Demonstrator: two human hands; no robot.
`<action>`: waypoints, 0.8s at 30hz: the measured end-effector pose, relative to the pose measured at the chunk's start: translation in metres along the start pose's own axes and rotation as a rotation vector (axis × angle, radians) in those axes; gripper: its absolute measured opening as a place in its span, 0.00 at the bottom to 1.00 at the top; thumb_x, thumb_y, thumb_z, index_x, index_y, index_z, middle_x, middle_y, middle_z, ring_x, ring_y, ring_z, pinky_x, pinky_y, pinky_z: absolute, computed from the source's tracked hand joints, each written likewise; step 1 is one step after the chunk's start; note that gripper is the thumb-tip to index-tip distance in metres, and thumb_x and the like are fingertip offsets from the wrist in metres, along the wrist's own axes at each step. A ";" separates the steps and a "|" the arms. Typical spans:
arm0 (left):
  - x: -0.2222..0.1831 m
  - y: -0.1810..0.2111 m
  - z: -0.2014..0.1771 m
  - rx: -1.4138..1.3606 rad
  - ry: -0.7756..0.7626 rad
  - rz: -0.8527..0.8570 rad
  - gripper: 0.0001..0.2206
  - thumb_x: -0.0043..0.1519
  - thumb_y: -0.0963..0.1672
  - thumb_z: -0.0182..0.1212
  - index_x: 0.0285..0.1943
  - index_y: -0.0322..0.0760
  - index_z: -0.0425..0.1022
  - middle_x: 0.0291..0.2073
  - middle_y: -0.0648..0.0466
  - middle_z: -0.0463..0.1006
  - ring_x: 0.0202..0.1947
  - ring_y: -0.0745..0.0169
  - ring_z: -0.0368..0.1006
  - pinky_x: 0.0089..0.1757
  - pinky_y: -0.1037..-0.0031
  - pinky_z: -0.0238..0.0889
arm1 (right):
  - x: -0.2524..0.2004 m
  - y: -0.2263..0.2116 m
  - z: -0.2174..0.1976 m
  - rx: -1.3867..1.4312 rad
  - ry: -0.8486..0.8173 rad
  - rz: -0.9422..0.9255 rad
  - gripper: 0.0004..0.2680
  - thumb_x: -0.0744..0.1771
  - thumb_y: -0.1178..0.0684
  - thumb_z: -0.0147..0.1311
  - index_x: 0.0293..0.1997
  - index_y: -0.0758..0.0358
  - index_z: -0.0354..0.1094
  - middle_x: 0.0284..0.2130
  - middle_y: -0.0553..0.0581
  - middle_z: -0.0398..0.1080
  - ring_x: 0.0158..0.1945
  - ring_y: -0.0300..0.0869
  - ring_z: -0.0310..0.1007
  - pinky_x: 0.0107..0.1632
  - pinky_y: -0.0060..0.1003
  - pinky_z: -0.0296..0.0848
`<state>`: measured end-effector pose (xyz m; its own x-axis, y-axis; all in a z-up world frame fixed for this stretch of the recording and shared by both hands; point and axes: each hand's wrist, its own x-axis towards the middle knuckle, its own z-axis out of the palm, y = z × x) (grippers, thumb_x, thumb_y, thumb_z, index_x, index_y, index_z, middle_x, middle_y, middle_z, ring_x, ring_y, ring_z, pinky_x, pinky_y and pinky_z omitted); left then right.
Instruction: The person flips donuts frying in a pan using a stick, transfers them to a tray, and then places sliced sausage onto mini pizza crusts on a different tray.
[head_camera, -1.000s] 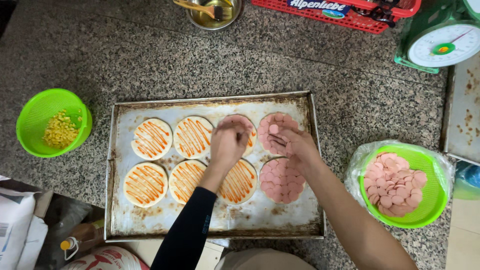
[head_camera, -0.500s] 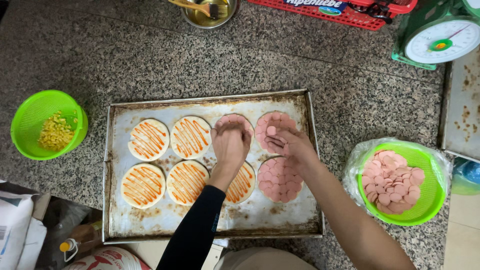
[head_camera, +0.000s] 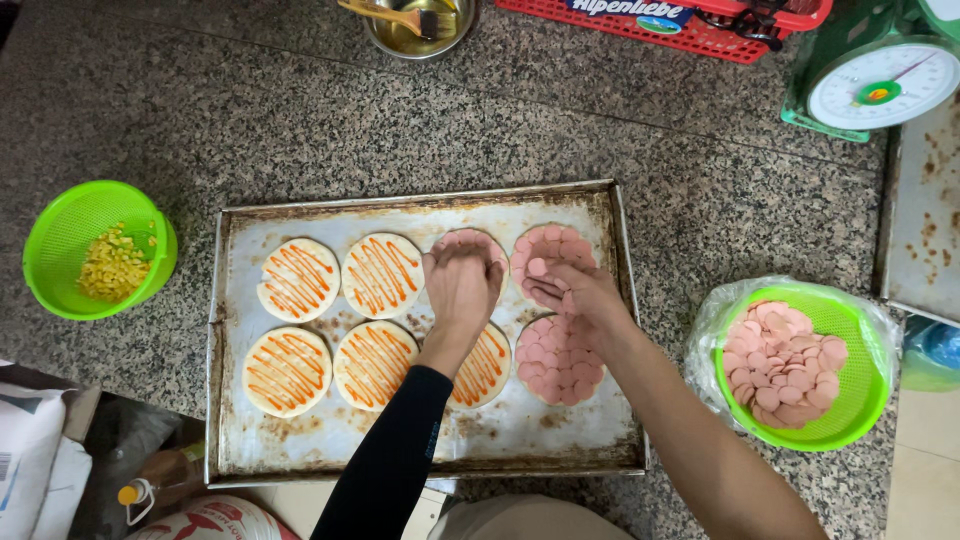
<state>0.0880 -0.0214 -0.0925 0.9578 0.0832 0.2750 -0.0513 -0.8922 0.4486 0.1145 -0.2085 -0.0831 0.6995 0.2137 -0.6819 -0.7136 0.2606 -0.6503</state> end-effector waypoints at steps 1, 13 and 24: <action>0.000 0.000 0.000 0.003 0.000 0.002 0.05 0.54 0.46 0.66 0.36 0.45 0.79 0.38 0.56 0.80 0.48 0.54 0.73 0.50 0.58 0.56 | 0.000 0.000 0.002 -0.001 -0.002 0.002 0.16 0.65 0.56 0.59 0.58 0.71 0.68 0.48 0.63 0.76 0.52 0.49 0.80 0.56 0.42 0.79; 0.006 0.016 -0.043 -0.360 -0.211 0.020 0.07 0.62 0.44 0.61 0.45 0.39 0.81 0.41 0.52 0.80 0.40 0.52 0.77 0.51 0.63 0.66 | 0.012 0.017 -0.006 0.073 -0.266 -0.045 0.18 0.60 0.65 0.54 0.58 0.69 0.67 0.52 0.59 0.74 0.56 0.48 0.77 0.60 0.45 0.78; 0.001 0.012 -0.057 -0.456 -0.174 -0.211 0.06 0.61 0.43 0.61 0.41 0.37 0.81 0.41 0.48 0.82 0.37 0.49 0.79 0.44 0.62 0.71 | -0.006 -0.001 0.016 -0.005 -0.060 -0.004 0.11 0.66 0.58 0.52 0.53 0.66 0.67 0.45 0.60 0.75 0.49 0.50 0.78 0.55 0.45 0.77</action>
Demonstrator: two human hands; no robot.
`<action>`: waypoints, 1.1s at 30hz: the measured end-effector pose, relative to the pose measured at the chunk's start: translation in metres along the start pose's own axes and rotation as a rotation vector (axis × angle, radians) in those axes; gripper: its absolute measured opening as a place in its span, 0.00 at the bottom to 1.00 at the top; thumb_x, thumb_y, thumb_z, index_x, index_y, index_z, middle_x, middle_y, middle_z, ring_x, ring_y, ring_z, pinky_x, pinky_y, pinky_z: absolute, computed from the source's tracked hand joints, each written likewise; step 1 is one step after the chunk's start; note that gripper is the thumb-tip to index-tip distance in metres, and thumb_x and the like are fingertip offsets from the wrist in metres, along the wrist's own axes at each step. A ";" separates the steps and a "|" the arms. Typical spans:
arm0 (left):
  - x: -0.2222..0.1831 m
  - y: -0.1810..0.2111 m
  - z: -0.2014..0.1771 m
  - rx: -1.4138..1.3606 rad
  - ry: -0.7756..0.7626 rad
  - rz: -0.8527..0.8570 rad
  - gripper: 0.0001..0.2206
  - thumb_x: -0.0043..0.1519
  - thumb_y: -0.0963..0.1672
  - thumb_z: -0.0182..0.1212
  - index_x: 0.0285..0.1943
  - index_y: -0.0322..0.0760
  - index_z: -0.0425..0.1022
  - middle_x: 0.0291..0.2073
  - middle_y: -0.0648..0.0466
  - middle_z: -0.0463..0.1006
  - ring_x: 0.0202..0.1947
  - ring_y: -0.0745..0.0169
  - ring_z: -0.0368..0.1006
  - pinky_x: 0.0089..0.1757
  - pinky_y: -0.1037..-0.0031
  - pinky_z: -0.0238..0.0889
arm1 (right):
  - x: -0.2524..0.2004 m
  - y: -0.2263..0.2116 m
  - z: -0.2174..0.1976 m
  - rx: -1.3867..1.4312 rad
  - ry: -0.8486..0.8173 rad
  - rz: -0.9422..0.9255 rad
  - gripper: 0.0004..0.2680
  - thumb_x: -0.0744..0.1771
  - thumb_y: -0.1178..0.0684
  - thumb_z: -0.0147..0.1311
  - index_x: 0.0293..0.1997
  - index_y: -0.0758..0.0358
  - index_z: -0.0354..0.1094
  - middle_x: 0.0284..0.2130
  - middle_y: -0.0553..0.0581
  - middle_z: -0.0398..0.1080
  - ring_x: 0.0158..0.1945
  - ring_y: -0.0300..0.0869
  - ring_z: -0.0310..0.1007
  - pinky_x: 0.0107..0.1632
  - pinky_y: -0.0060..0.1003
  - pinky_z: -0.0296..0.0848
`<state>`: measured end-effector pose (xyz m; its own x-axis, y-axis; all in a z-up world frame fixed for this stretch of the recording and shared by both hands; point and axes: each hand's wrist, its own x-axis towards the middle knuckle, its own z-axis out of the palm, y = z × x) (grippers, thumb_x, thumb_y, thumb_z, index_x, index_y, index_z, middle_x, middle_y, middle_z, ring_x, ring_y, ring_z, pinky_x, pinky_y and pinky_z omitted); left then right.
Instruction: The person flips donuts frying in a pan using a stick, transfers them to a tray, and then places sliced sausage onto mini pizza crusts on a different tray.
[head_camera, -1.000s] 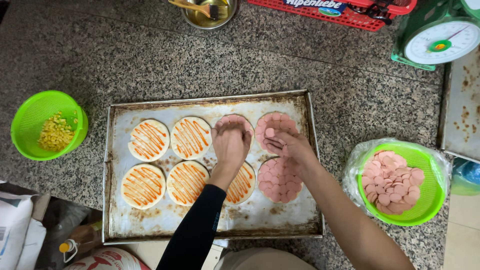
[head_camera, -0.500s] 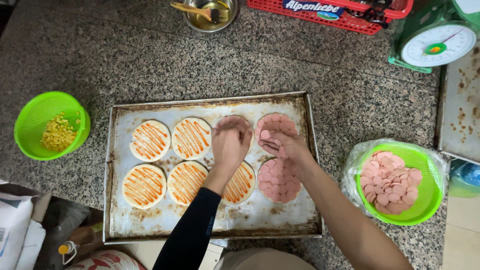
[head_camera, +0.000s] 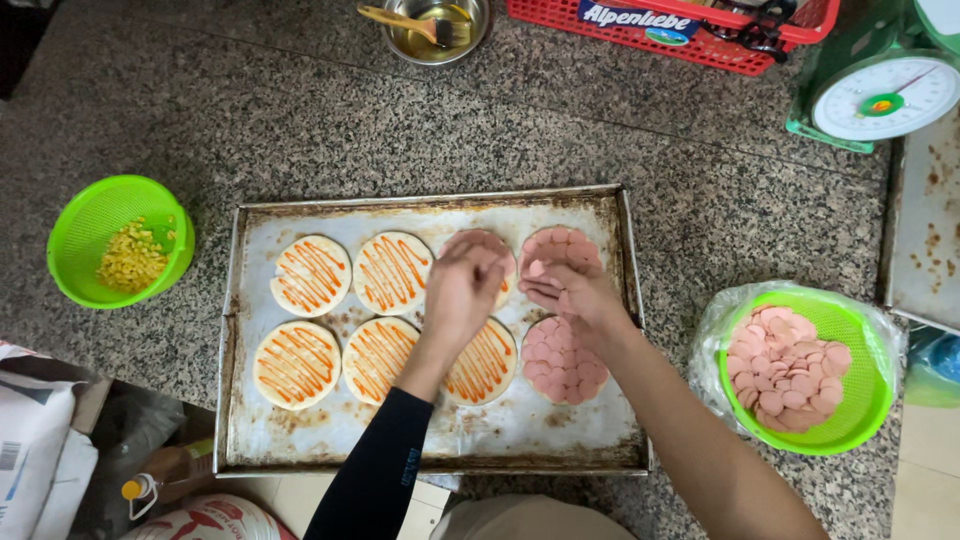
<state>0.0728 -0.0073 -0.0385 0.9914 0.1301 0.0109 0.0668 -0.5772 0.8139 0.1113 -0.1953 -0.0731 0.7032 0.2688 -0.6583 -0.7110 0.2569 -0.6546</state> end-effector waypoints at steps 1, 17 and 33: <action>0.000 -0.006 -0.001 0.038 0.050 0.005 0.06 0.61 0.43 0.62 0.39 0.36 0.82 0.39 0.48 0.82 0.37 0.48 0.79 0.44 0.62 0.71 | -0.001 -0.001 -0.004 0.009 0.008 -0.018 0.11 0.66 0.58 0.51 0.53 0.64 0.67 0.44 0.59 0.75 0.49 0.50 0.79 0.54 0.45 0.77; -0.004 -0.035 0.035 0.441 0.064 0.189 0.05 0.56 0.43 0.67 0.33 0.37 0.80 0.36 0.50 0.80 0.41 0.51 0.75 0.48 0.60 0.60 | 0.003 0.007 -0.022 -0.040 0.035 -0.014 0.08 0.67 0.56 0.55 0.50 0.62 0.71 0.40 0.54 0.75 0.43 0.43 0.77 0.46 0.39 0.76; -0.004 -0.025 0.029 0.195 0.033 -0.163 0.14 0.62 0.48 0.68 0.28 0.35 0.79 0.24 0.50 0.79 0.27 0.53 0.76 0.37 0.66 0.67 | 0.015 0.026 -0.025 -0.023 -0.016 0.014 0.08 0.67 0.58 0.56 0.50 0.68 0.71 0.41 0.58 0.77 0.43 0.45 0.78 0.47 0.39 0.79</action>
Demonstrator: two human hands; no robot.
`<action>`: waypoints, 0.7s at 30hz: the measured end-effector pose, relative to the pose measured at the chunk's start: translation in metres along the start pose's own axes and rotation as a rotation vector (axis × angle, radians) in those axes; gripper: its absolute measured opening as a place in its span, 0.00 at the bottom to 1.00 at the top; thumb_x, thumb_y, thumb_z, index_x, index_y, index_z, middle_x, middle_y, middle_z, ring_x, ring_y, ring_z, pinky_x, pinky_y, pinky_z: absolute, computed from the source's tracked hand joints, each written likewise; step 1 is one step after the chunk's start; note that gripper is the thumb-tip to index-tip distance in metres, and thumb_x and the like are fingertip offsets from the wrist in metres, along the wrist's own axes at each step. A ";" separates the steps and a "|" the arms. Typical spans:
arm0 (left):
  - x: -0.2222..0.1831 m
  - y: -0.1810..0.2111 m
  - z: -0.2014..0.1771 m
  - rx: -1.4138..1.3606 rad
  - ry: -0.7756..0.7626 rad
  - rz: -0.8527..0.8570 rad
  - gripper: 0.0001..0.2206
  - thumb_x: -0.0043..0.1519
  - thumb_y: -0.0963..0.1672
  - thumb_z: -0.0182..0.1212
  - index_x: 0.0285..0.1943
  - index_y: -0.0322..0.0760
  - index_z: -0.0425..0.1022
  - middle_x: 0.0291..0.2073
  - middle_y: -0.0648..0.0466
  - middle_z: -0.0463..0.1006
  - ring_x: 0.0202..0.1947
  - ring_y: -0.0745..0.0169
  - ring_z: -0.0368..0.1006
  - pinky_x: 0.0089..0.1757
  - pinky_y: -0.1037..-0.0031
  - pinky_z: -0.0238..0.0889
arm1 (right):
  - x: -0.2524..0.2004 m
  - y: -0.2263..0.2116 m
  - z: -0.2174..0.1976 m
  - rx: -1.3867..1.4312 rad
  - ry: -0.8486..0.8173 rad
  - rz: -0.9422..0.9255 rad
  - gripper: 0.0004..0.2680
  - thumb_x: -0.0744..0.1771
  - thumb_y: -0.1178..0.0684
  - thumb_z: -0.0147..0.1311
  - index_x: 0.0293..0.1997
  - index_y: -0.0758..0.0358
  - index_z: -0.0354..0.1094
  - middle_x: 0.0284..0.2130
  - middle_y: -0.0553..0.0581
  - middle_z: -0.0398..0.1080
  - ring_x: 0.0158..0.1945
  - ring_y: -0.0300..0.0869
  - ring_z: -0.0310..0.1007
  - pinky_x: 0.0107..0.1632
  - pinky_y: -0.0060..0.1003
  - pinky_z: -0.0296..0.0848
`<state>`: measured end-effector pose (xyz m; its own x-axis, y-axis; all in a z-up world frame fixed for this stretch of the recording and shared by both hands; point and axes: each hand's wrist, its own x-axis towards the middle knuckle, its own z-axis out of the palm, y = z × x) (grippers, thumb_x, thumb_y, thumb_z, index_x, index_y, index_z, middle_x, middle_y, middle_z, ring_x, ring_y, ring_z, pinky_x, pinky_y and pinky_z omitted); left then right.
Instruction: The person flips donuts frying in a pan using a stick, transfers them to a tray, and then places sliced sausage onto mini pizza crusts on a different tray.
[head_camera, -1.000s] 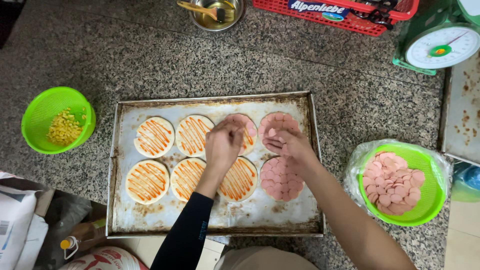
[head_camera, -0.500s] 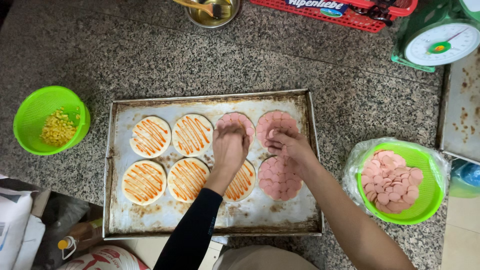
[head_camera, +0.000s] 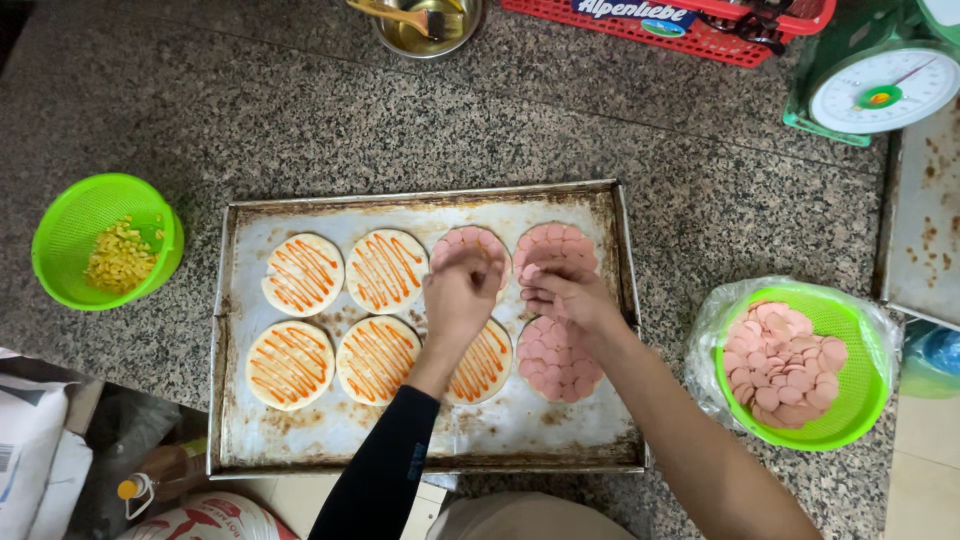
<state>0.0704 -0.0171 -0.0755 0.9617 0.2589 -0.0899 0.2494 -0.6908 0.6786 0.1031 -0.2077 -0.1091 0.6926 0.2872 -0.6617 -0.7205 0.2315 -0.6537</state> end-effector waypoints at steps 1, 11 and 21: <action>0.000 -0.002 0.002 -0.151 -0.032 0.005 0.11 0.62 0.47 0.67 0.32 0.35 0.80 0.24 0.51 0.80 0.26 0.57 0.74 0.35 0.67 0.67 | -0.002 0.000 0.002 0.003 -0.004 0.009 0.08 0.67 0.58 0.56 0.50 0.68 0.71 0.41 0.58 0.77 0.43 0.45 0.79 0.47 0.39 0.79; -0.014 -0.013 -0.018 -0.274 -0.023 0.067 0.07 0.61 0.44 0.66 0.39 0.33 0.83 0.23 0.51 0.78 0.22 0.64 0.69 0.29 0.71 0.64 | -0.015 -0.003 0.025 0.001 -0.076 0.022 0.09 0.68 0.58 0.49 0.51 0.69 0.69 0.47 0.63 0.77 0.50 0.50 0.79 0.53 0.44 0.78; -0.026 0.013 -0.031 -0.356 -0.126 -0.018 0.06 0.59 0.45 0.66 0.39 0.37 0.82 0.23 0.54 0.77 0.22 0.58 0.70 0.30 0.67 0.64 | -0.020 -0.022 0.023 0.261 -0.194 0.085 0.16 0.72 0.51 0.36 0.61 0.70 0.64 0.49 0.62 0.72 0.56 0.49 0.73 0.64 0.46 0.71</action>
<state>0.0448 -0.0117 -0.0419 0.9694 0.1688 -0.1782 0.2329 -0.4035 0.8848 0.1040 -0.1968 -0.0729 0.6284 0.4810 -0.6113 -0.7771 0.4226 -0.4664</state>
